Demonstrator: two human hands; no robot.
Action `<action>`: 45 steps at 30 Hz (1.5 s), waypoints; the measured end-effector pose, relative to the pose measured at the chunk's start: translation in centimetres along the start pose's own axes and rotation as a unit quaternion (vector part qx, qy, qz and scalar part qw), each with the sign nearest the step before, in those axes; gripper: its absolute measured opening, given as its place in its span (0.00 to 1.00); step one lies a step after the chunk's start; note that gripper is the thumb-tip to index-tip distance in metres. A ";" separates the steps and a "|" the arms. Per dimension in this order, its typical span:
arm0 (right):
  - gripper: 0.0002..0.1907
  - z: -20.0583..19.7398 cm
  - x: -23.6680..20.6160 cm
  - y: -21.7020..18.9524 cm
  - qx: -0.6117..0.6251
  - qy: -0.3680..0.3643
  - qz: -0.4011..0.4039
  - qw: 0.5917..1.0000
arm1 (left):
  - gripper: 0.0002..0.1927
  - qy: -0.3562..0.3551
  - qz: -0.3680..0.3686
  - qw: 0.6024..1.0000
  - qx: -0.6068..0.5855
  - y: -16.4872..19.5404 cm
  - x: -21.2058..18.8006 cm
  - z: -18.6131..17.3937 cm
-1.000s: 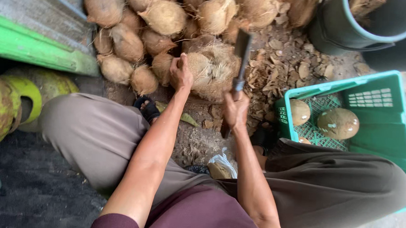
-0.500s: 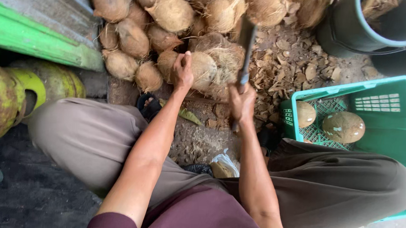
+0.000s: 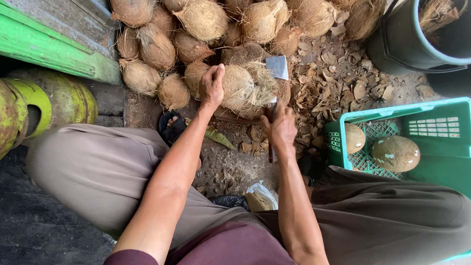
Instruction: The person sits on the ground and husks coconuts one at a time, holding each coconut against a wooden block and striking it with a machete to strip off the fibrous husk. Peeled coconuts are placed into a green plastic crate beside them.
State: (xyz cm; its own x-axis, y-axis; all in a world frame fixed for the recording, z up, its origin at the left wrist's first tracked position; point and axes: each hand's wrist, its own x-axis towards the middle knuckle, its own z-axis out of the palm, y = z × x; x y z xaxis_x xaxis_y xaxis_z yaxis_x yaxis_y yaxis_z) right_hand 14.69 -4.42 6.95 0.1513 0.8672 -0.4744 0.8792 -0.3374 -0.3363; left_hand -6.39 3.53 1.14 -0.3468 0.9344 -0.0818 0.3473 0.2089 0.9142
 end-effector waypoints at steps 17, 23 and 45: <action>0.07 -3.5 6.8 -6.6 -0.186 0.008 -0.304 0.934 | 0.28 -0.061 -0.047 0.995 0.070 0.9 3.0 -1.4; 0.19 -4.3 6.1 -6.9 -0.097 0.009 -0.347 0.933 | 0.33 -0.052 0.296 0.937 0.178 2.2 0.7 -1.2; 0.22 2.3 -5.1 -2.6 0.112 0.108 -0.201 0.967 | 0.27 -0.093 0.005 0.949 0.300 6.3 2.0 3.4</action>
State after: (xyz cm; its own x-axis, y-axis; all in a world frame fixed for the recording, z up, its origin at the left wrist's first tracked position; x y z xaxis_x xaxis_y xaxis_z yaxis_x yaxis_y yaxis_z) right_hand 10.63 -8.82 8.38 -0.0700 0.9930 -0.0951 0.7710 -0.0067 -0.6368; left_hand -1.94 7.65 5.40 -0.2012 0.9601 -0.1942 0.8031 0.2752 0.5285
